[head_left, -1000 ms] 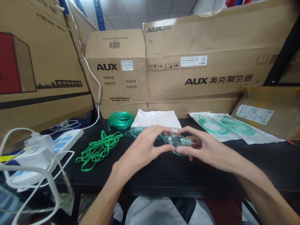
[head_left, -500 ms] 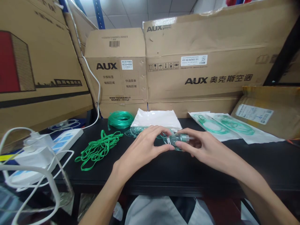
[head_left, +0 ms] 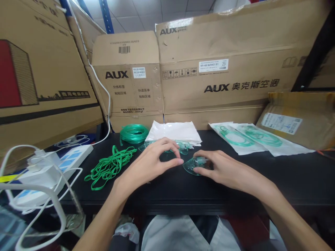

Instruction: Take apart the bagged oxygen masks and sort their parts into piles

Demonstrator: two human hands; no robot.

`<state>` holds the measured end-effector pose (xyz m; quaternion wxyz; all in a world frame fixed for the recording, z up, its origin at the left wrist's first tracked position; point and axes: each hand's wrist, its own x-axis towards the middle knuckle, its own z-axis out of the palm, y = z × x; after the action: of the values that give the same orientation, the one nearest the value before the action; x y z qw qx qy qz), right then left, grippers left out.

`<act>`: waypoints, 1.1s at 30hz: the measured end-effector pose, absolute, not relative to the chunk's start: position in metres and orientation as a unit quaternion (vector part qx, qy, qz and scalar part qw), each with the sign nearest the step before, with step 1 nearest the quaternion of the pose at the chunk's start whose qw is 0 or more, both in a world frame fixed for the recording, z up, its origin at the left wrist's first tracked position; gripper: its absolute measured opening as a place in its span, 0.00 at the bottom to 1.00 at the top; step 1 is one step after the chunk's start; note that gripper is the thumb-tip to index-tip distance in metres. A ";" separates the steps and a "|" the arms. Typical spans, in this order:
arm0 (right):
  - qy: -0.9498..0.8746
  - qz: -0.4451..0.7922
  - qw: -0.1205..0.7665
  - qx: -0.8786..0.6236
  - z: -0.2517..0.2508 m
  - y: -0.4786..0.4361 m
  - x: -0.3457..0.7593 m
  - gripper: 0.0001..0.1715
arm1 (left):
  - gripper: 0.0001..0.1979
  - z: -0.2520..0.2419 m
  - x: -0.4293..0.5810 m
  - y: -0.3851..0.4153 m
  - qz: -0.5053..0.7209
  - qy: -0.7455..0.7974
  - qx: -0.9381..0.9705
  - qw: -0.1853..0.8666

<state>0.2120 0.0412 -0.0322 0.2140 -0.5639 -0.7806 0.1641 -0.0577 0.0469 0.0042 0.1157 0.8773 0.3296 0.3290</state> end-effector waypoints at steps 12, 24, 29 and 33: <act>-0.789 0.173 0.190 -0.559 -0.030 0.040 0.212 0.29 | 0.15 -0.046 -0.125 0.026 0.215 0.464 0.858 0.059; -0.794 0.193 0.196 -0.543 -0.026 0.034 0.212 0.29 | 0.15 -0.048 -0.136 0.020 0.232 0.464 0.854 0.046; -0.825 0.188 0.181 -0.501 -0.024 0.040 0.223 0.23 | 0.15 -0.037 -0.128 0.020 0.239 0.459 0.855 0.041; -0.837 0.136 0.202 -0.490 -0.005 0.053 0.232 0.24 | 0.12 -0.015 -0.097 0.041 0.289 0.411 0.865 0.000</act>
<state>0.2323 0.0527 -0.0049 0.2022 -0.4896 -0.8372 0.1362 -0.0970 0.0406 -0.0147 -0.0002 0.8647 0.4109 0.2888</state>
